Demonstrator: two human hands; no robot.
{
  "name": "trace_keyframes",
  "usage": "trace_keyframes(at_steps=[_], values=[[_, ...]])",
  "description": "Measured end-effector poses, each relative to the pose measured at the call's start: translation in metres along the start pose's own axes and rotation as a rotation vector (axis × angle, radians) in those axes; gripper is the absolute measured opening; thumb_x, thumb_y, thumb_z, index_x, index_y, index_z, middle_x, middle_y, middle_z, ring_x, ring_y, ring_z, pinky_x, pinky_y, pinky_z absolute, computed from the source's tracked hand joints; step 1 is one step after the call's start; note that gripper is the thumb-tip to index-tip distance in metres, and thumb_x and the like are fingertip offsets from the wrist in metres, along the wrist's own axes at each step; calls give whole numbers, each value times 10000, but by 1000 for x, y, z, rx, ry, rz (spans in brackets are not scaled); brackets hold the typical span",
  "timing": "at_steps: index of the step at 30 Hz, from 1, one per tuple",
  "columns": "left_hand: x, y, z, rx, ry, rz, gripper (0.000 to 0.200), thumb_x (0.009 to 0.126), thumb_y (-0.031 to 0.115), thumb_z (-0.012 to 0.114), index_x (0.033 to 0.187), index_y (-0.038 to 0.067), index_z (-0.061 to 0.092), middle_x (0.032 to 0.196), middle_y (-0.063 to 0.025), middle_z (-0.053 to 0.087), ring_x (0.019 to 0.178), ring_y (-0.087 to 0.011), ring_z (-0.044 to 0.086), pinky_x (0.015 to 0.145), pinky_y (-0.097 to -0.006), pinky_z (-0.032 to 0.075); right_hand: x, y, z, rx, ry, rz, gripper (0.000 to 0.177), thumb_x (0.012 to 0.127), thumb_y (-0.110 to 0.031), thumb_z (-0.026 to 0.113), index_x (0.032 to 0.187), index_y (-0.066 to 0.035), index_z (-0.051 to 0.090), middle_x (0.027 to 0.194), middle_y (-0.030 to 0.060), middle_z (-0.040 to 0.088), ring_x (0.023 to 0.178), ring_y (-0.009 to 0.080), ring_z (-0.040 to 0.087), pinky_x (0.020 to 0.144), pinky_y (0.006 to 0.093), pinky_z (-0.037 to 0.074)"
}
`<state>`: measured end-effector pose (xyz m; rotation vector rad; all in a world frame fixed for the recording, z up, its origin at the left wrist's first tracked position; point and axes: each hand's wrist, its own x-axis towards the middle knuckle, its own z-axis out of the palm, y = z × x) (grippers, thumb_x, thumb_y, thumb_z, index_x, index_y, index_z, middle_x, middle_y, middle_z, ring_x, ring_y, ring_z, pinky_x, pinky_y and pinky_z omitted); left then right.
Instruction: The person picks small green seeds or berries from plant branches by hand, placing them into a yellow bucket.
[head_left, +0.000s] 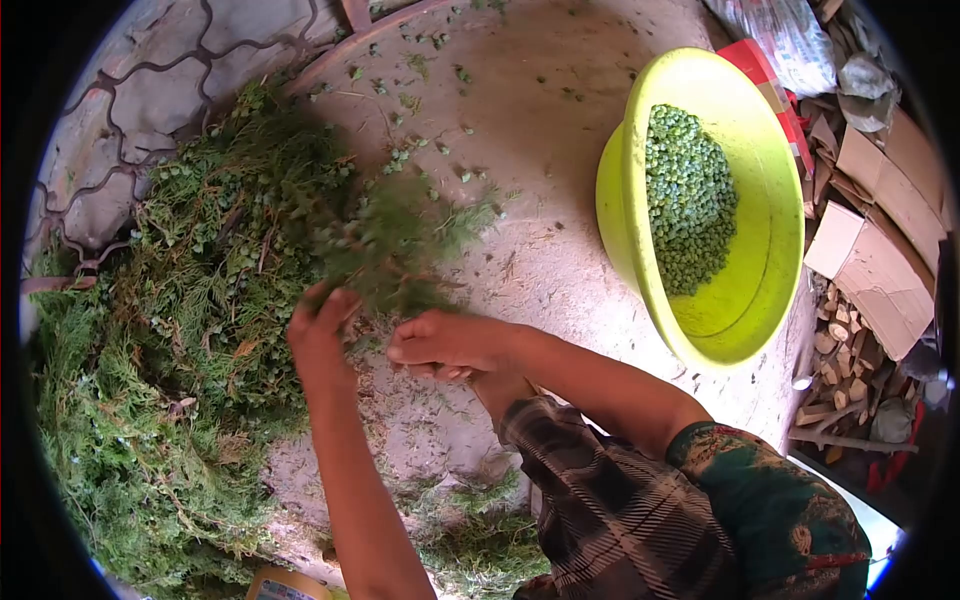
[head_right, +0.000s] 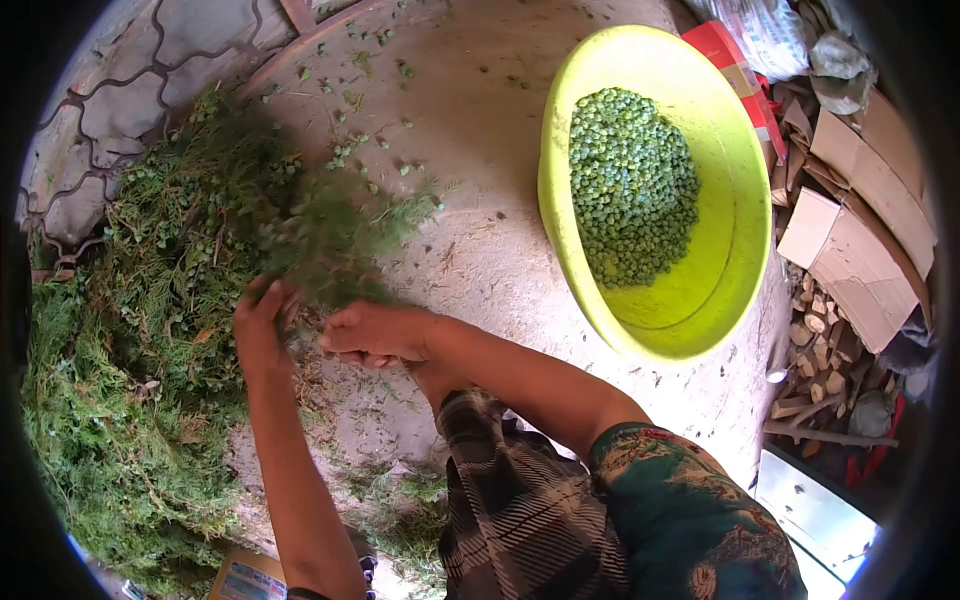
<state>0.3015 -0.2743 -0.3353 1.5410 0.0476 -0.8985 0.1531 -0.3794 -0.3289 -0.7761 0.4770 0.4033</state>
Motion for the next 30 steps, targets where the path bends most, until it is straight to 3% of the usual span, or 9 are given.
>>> trace_keyframes(at_steps=[5, 7, 10, 18, 21, 23, 25, 28, 30], values=[[-26, 8, -41, 79, 194, 127, 325, 796, 119, 626, 1074, -21, 531, 984, -119, 611, 860, -207, 606, 776, -298, 495, -28, 3, -46, -444, 100, -390, 253, 865, -282, 557, 826, -34, 522, 606, 9, 462, 414, 49, 368, 347, 211, 271], [-30, 15, -59, 85, 297, 127, 345, 795, 126, 626, 1095, -12, 527, 1011, -125, 607, 878, -215, 605, 794, -303, 496, -34, 1, -55, 90, 603, -121, 241, 847, -250, 579, 872, -13, 550, 606, 28, 492, 443, 75, 418, 387, 231, 332], [-35, 17, -98, -262, 336, 273, 374, 837, 148, 578, 1171, 2, 495, 930, -83, 613, 864, -186, 584, 741, -277, 482, -25, 19, -91, -609, 1114, -406, 213, 831, -207, 586, 888, -11, 525, 637, 118, 571, 546, 212, 555, 538, 342, 462], [-31, -43, -180, 776, 213, 297, 203, 812, 78, 589, 1004, 15, 576, 936, -93, 606, 811, -171, 560, 683, -258, 463, -5, 19, -131, -1202, 1219, -263, 226, 811, -170, 593, 958, -46, 474, 773, 193, 618, 736, 365, 614, 648, 437, 486], [-58, -35, -148, 631, 228, 159, 125, 819, 46, 556, 929, -8, 582, 868, -103, 610, 763, -141, 532, 678, -239, 427, -8, 13, -138, -816, 1175, -597, 200, 810, -166, 569, 933, -52, 460, 723, 144, 605, 683, 284, 604, 596, 400, 479], [-61, -40, -149, 907, 247, 198, 109, 810, 42, 558, 900, -18, 570, 792, -103, 588, 720, -151, 507, 696, -295, 421, -22, -10, -131, 602, 567, -656, 174, 802, -193, 573, 878, -56, 498, 674, 77, 559, 633, 189, 558, 546, 361, 452], [-60, -50, -152, 1006, 207, 273, 114, 805, 45, 564, 901, -15, 570, 791, -99, 583, 716, -174, 501, 704, -325, 416, -7, -27, -138, 556, 640, -679, 195, 797, -222, 595, 875, -62, 515, 675, 24, 516, 605, 143, 527, 520, 343, 431], [-62, -55, -147, 944, 172, 207, 128, 802, 48, 566, 914, -14, 570, 824, -103, 590, 731, -199, 508, 715, -330, 415, 35, -30, -164, -714, 1352, -633, 294, 810, -232, 596, 990, -24, 491, 813, 159, 605, 724, 300, 595, 634, 405, 473], [-67, -56, -144, 914, 168, 151, 135, 802, 49, 566, 921, -14, 569, 845, -109, 594, 741, -208, 514, 720, -326, 417, 41, -42, -153, -915, 1324, -529, 297, 803, -233, 607, 974, -13, 505, 833, 187, 605, 777, 334, 595, 673, 418, 474]])
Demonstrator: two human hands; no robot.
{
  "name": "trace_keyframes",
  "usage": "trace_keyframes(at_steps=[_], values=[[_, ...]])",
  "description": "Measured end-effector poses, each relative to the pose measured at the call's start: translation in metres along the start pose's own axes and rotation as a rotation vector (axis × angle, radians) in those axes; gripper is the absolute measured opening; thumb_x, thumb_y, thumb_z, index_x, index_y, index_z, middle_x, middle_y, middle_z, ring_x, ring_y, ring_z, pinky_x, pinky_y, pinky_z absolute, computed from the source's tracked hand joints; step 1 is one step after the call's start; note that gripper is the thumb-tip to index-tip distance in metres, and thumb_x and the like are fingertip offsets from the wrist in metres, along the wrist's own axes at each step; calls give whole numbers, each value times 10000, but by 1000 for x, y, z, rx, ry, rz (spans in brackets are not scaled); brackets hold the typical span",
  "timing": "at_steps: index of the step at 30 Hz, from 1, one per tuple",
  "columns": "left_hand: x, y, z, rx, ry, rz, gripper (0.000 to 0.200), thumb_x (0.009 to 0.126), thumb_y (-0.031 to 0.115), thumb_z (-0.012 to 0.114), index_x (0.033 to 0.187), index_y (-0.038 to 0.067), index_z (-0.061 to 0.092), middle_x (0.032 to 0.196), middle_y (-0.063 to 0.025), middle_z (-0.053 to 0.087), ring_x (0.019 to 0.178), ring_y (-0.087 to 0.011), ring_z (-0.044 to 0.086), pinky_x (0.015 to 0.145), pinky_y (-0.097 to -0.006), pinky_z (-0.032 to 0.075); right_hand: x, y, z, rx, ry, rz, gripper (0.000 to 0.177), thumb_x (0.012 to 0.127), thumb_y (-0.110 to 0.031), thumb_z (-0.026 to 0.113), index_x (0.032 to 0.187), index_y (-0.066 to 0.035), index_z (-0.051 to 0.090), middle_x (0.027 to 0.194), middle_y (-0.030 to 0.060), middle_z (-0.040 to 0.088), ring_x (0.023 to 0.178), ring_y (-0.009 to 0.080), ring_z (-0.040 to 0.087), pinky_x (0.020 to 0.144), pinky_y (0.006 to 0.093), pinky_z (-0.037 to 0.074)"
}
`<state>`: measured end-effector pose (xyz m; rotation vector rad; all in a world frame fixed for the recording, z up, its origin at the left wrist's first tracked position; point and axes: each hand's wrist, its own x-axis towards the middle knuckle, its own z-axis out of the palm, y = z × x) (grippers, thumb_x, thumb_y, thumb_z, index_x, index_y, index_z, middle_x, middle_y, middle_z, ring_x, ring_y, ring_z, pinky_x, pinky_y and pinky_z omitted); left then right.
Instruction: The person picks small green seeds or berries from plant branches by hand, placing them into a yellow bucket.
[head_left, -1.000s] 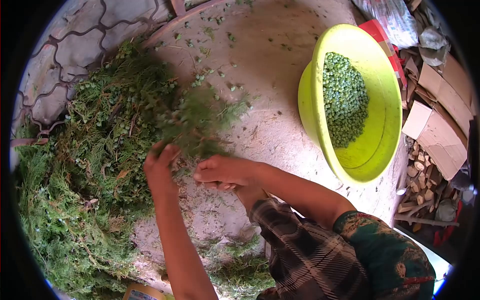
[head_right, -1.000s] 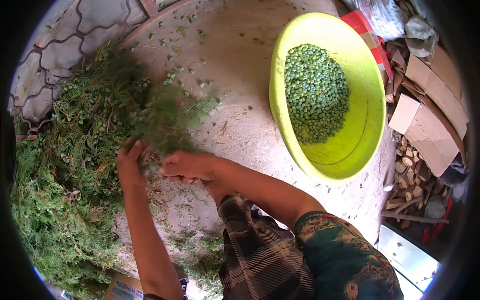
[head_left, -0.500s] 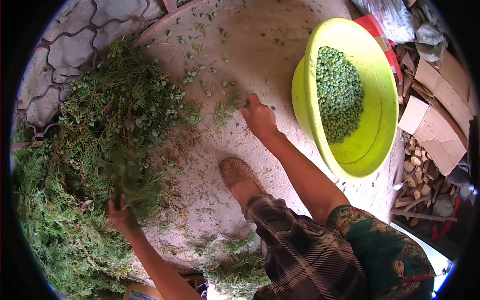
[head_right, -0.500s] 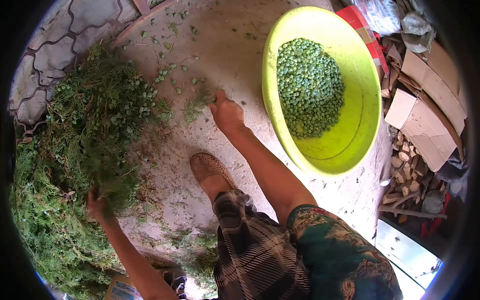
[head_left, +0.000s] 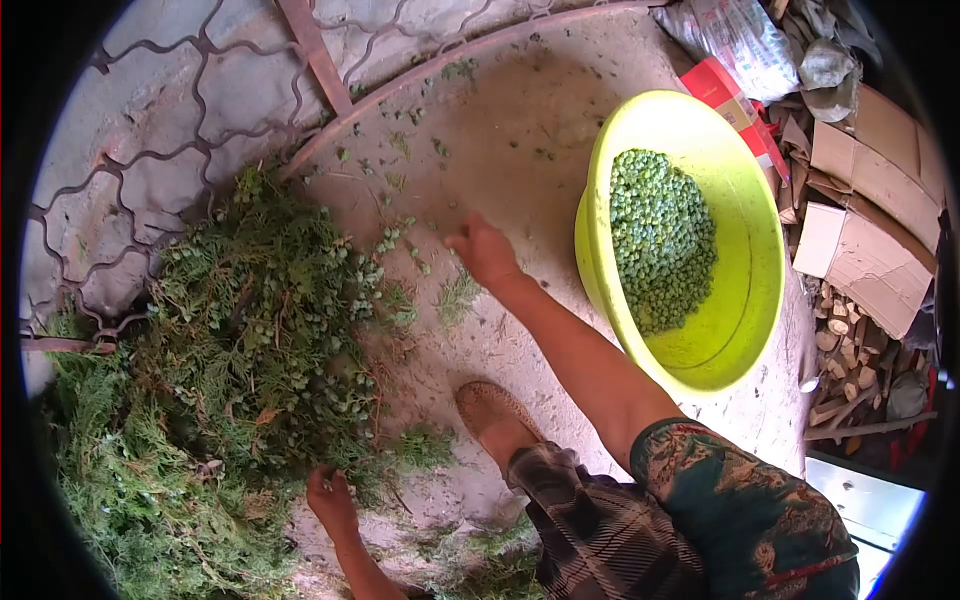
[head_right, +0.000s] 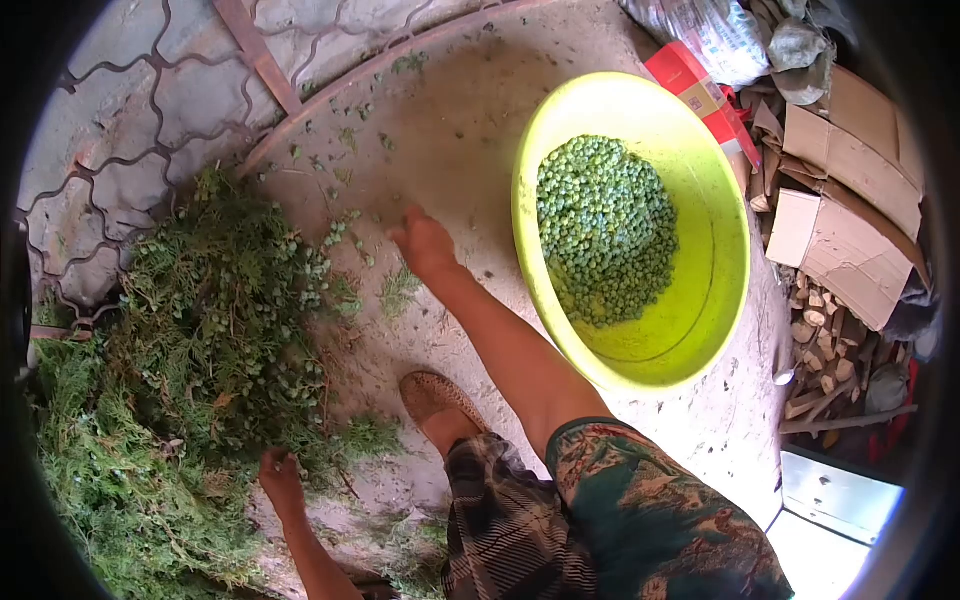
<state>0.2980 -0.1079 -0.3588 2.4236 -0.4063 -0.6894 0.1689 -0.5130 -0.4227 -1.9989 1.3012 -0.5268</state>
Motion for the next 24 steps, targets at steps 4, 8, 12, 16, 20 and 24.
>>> trace_keyframes(at_steps=[4, 8, 12, 16, 20, 24], values=[[-3, 7, 11, -24, 33, -39, 109, 805, 44, 559, 891, -22, 564, 839, -102, 587, 752, -205, 517, 726, -329, 417, 3, -16, 3, -277, -202, -176, 236, 798, -167, 589, 969, -25, 510, 855, 197, 603, 834, 362, 593, 695, 447, 478], [3, -22, 16, -17, -15, -116, 126, 821, 60, 551, 906, -31, 572, 849, -117, 595, 772, -228, 543, 708, -372, 429, -8, -16, 5, -390, -282, -246, 232, 811, -136, 559, 1017, -49, 496, 844, 195, 589, 819, 345, 594, 670, 440, 487], [-1, -26, 17, 240, -37, 46, 182, 790, 49, 558, 952, -30, 583, 886, -184, 609, 815, -328, 581, 726, -394, 445, -20, -4, 4, -344, -232, -242, 241, 801, -101, 561, 1025, -42, 492, 863, 203, 580, 821, 346, 594, 678, 423, 488], [3, -18, 23, 334, -64, 23, 197, 764, 41, 564, 943, -38, 584, 884, -224, 605, 829, -392, 574, 723, -420, 445, -28, 1, -6, 121, -198, -264, 213, 811, -107, 577, 1003, -52, 502, 829, 135, 572, 653, 238, 580, 555, 354, 482], [3, -16, 29, 365, -13, 67, 207, 753, 30, 562, 945, -43, 580, 890, -236, 604, 818, -413, 571, 713, -431, 442, -66, -96, -100, 1500, -640, 530, 184, 829, -153, 605, 958, -78, 497, 761, 48, 546, 464, 85, 416, 400, 237, 372], [2, -19, 27, 299, -48, 47, 222, 749, 32, 558, 956, -48, 575, 894, -244, 601, 816, -420, 572, 717, -432, 441, -62, -81, -164, 2682, -600, 98, 624, 731, -173, 723, 1237, -39, 384, 931, 44, 503, 642, 102, 480, 567, 269, 455]])
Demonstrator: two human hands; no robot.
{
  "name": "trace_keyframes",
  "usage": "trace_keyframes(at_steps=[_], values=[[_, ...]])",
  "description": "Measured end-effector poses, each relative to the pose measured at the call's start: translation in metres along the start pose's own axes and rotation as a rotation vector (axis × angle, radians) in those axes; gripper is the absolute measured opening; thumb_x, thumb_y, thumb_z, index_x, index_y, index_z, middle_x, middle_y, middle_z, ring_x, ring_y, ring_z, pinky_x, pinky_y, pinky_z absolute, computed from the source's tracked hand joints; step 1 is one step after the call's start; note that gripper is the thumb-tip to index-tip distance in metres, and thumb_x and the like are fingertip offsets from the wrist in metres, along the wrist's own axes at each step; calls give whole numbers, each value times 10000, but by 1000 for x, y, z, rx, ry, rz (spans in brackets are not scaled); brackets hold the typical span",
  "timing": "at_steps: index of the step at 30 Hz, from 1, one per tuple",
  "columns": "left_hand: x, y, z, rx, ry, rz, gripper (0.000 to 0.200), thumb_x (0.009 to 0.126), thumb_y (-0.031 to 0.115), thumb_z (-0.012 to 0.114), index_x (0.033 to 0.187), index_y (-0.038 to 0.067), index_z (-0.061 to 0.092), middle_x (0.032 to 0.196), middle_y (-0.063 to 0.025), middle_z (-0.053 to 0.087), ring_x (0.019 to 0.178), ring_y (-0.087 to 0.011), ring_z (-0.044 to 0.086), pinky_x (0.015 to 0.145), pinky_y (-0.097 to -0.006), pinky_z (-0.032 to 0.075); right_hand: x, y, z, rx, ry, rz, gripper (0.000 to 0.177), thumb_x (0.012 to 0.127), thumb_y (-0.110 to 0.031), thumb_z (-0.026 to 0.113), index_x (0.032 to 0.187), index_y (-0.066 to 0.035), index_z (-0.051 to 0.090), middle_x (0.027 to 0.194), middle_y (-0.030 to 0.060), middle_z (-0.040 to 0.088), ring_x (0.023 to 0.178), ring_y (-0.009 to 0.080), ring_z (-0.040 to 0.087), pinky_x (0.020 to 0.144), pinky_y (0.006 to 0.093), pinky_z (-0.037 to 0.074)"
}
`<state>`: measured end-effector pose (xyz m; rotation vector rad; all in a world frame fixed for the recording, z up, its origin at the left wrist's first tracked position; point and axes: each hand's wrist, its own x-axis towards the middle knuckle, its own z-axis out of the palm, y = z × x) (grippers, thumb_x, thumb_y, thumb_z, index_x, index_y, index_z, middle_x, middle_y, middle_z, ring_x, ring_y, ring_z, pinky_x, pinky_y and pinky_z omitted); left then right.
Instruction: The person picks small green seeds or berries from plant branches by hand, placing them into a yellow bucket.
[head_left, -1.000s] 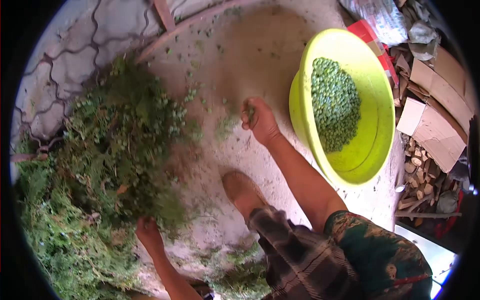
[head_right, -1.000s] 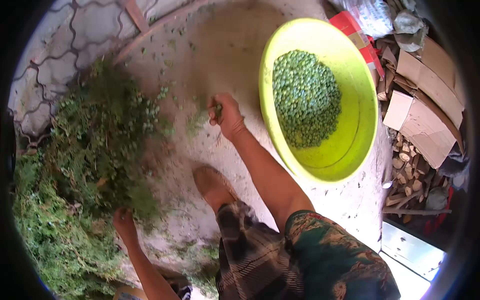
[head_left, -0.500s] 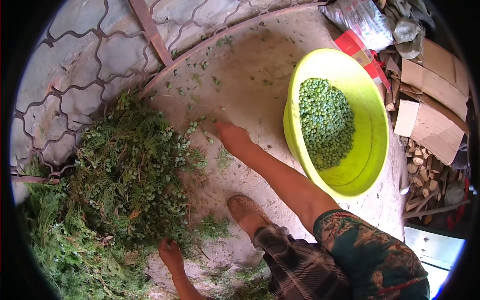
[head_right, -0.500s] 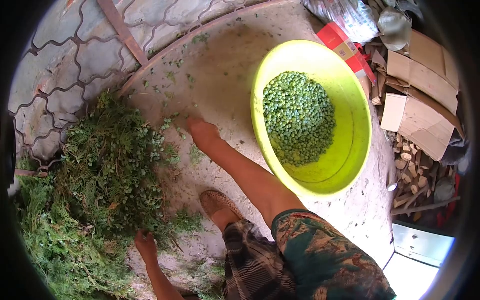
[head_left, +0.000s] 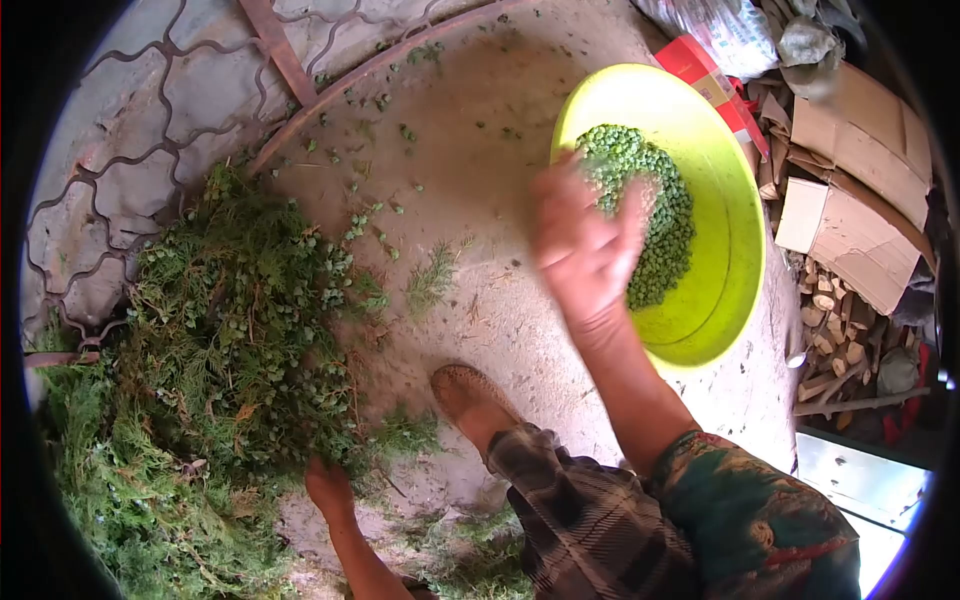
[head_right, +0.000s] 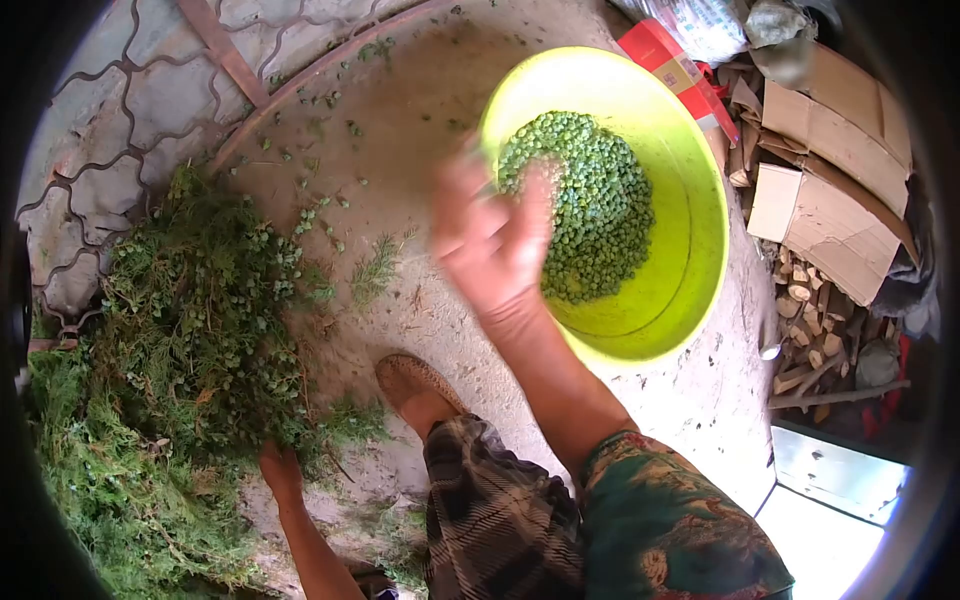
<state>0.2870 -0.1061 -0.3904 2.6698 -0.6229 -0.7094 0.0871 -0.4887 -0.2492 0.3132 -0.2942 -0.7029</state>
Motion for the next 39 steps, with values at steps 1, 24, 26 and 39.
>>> trace_keyframes(at_steps=[1, 24, 26, 39], values=[[-1, 2, -1, -28, 5, 8, 225, 748, 32, 554, 957, -49, 573, 895, -245, 600, 824, -420, 572, 719, -429, 441, 3, 0, 21, -53, -110, -154, 778, 696, -164, 750, 1318, -26, 306, 1022, 61, 496, 754, 133, 527, 671, 297, 488], [2, 11, -5, -92, -22, -50, 193, 747, 30, 537, 924, -31, 586, 876, -217, 604, 837, -385, 573, 755, -420, 434, 104, -53, -196, -2748, 247, 17, 258, 705, -47, 606, 961, -39, 580, 893, 221, 583, 857, 380, 566, 741, 442, 462], [3, 3, -1, -88, 7, -23, 182, 743, 30, 542, 910, -25, 587, 871, -212, 606, 826, -380, 575, 746, -408, 438, 100, -37, -200, -2812, 19, -49, 231, 693, -35, 604, 924, -27, 597, 853, 217, 586, 844, 391, 565, 742, 437, 463], [-2, -44, 60, 187, 100, 133, 326, 742, 145, 589, 1052, 46, 573, 941, -162, 580, 884, -339, 540, 754, -431, 424, 120, -73, -230, -2918, -24, 349, 230, 847, -117, 459, 967, -28, 634, 868, 197, 630, 786, 312, 606, 705, 428, 466]])
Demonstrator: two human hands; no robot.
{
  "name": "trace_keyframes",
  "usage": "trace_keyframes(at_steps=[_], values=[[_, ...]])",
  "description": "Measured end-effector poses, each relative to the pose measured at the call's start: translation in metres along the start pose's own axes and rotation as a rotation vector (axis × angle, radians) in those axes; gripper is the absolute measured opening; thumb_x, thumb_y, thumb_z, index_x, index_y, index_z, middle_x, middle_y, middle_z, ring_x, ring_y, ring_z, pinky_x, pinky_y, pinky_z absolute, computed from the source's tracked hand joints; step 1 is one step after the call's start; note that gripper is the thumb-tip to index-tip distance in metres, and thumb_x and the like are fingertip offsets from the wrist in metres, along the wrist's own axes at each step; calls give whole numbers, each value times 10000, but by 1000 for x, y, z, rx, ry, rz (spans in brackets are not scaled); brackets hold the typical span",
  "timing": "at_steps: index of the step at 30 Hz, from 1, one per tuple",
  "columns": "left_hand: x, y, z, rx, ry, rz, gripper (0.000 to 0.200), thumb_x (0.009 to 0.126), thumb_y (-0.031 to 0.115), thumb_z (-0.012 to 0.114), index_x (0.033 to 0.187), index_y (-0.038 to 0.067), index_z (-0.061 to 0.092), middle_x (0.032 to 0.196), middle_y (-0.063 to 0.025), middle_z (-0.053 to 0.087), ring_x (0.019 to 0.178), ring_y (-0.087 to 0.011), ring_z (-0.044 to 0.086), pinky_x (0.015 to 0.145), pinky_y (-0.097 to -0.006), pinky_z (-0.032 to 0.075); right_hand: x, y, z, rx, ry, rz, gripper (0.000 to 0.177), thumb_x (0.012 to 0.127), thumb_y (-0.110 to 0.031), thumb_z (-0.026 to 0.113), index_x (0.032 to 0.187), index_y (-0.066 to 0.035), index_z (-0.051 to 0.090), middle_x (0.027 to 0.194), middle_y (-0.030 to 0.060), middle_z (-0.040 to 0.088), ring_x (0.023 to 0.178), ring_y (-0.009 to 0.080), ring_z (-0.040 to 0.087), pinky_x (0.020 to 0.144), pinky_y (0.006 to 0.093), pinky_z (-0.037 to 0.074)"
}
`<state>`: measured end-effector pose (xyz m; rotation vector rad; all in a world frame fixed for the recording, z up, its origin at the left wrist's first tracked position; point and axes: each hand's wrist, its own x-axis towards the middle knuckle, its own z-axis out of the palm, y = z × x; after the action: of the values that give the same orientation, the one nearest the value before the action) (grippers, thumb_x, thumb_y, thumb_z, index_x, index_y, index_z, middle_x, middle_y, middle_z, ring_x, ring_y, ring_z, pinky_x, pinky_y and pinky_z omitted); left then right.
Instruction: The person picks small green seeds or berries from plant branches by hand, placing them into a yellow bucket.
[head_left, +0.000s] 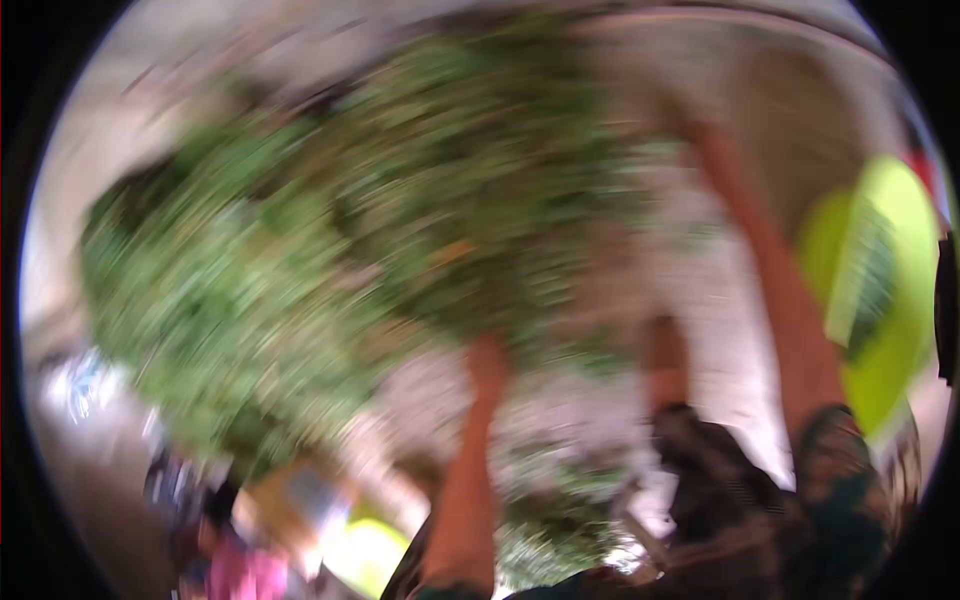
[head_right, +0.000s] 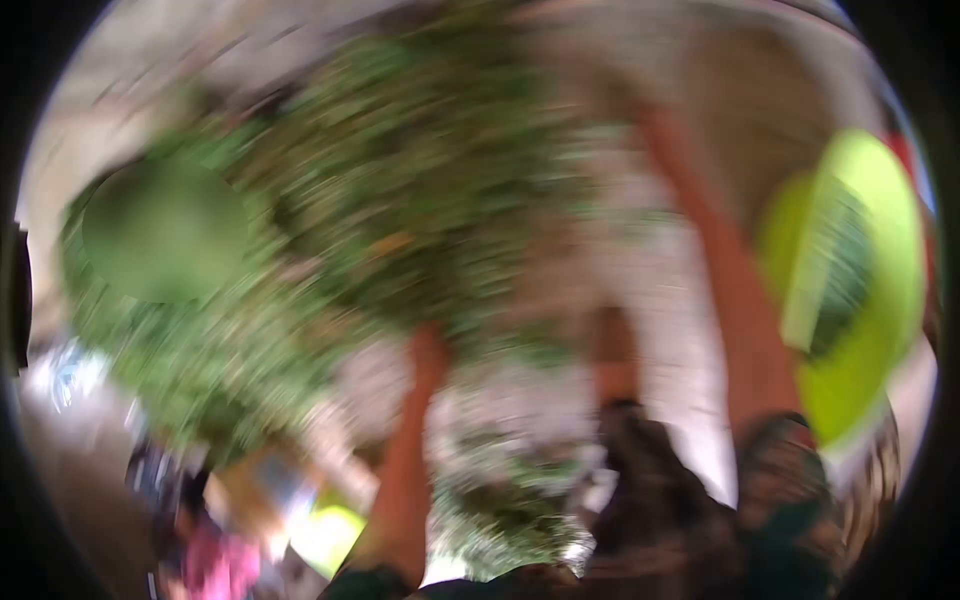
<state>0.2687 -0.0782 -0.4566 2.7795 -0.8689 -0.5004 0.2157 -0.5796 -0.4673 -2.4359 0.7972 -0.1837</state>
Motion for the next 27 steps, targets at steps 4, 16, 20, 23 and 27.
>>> trace_keyframes(at_steps=[4, 16, 20, 23, 27], values=[[14, 39, -38, -196, -80, -314, 170, 720, 45, 513, 869, 29, 594, 868, -200, 610, 805, -389, 584, 687, -473, 472, 60, 162, 68, -136, 294, -412, 304, 844, -72, 497, 1127, 26, 543, 993, 182, 627, 794, 309, 593, 720, 409, 459], [-4, 62, -77, -178, -70, -286, 209, 705, 8, 525, 911, 10, 557, 914, -233, 567, 810, -383, 592, 688, -445, 488, 65, 91, 71, 80, -149, -26, 276, 844, -77, 483, 1095, 20, 541, 937, 174, 625, 822, 320, 595, 713, 382, 461], [0, 68, -85, -138, -109, -244, 196, 686, -11, 521, 880, 1, 550, 889, -232, 553, 788, -385, 587, 682, -440, 487, 65, 122, 80, 5, -87, -164, 256, 849, -92, 462, 1058, 18, 560, 918, 200, 617, 806, 355, 577, 689, 412, 447], [2, 65, -81, -122, -85, -180, 186, 680, -8, 526, 865, -2, 545, 866, -227, 550, 765, -385, 584, 673, -440, 487, 31, 19, 48, -59, -61, -271, 249, 853, -103, 446, 1030, 16, 575, 905, 219, 611, 794, 382, 564, 670, 434, 437], [6, 67, -85, -123, -85, -176, 193, 682, -2, 529, 874, 2, 552, 868, -222, 552, 762, -379, 583, 677, -437, 485, 4, -86, 16, -152, -37, -428, 253, 859, -118, 425, 993, 14, 595, 886, 246, 604, 778, 417, 547, 646, 464, 423]])
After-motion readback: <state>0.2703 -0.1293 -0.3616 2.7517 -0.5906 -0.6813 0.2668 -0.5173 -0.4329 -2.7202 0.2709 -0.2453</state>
